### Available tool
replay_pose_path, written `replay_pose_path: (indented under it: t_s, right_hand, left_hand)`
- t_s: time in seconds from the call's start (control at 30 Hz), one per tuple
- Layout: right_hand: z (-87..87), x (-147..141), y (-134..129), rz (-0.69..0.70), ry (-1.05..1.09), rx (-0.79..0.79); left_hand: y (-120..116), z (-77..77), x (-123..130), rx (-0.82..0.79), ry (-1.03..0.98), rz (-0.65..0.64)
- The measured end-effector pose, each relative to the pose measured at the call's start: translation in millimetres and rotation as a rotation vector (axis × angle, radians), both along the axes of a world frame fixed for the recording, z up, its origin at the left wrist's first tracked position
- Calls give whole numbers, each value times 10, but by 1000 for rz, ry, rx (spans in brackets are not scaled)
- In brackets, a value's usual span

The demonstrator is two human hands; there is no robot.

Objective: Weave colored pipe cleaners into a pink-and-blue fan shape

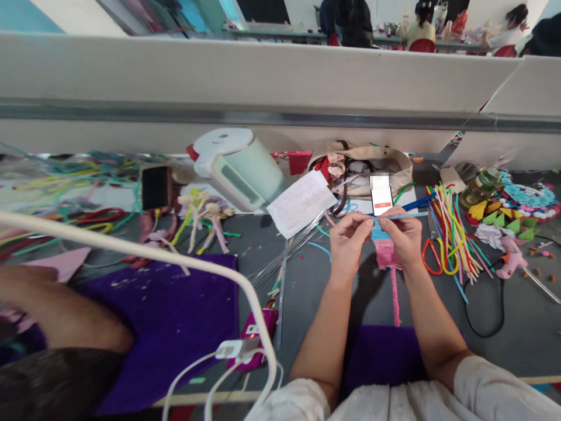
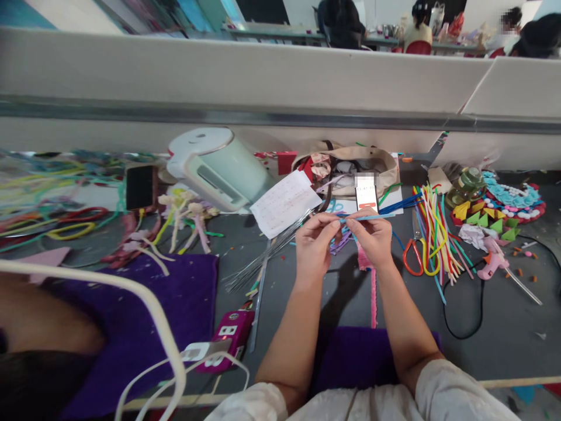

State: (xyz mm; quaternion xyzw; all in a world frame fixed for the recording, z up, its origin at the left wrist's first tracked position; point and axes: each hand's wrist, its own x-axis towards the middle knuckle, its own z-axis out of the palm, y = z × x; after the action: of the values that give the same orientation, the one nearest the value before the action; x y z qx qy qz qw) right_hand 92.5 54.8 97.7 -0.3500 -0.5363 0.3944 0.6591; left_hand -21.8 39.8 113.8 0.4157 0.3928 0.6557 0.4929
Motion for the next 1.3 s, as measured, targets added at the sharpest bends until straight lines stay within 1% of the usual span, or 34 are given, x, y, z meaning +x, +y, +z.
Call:
replay_pose_path:
  t_s: [0.1,0.2,0.4,0.47,0.63,0.83,0.93,1.13,1.3]
  right_hand:
    - [-31,-100,-12,0,91,-53]
    - [-33,-177,-28,29,161,-102]
    - [28,-216,-47,171,326,-199]
    - [37,-210,-45,209,330,-216]
    - [46,-189,-38,238,346,-269]
    - [79,-160,-49,338,417,-296]
    - [100,-133,-51,353,410,-317]
    - [113,-71,-34,329,397,-345]
    - [101,-44,-27,391,401,-355]
  left_hand:
    - [-8,-3,22,10,-24,27]
    - [-15,-1,33,-5,-68,36]
    - [-28,-1,69,-56,-171,8]
    - [-32,7,80,-61,-176,0]
    - [-37,41,65,-74,-175,-46]
    - [-21,36,8,-58,-205,-83]
    - [-14,27,-14,-77,-201,-96]
    - [-6,43,-30,-121,-187,-133]
    - [-5,60,-22,-156,-209,-172]
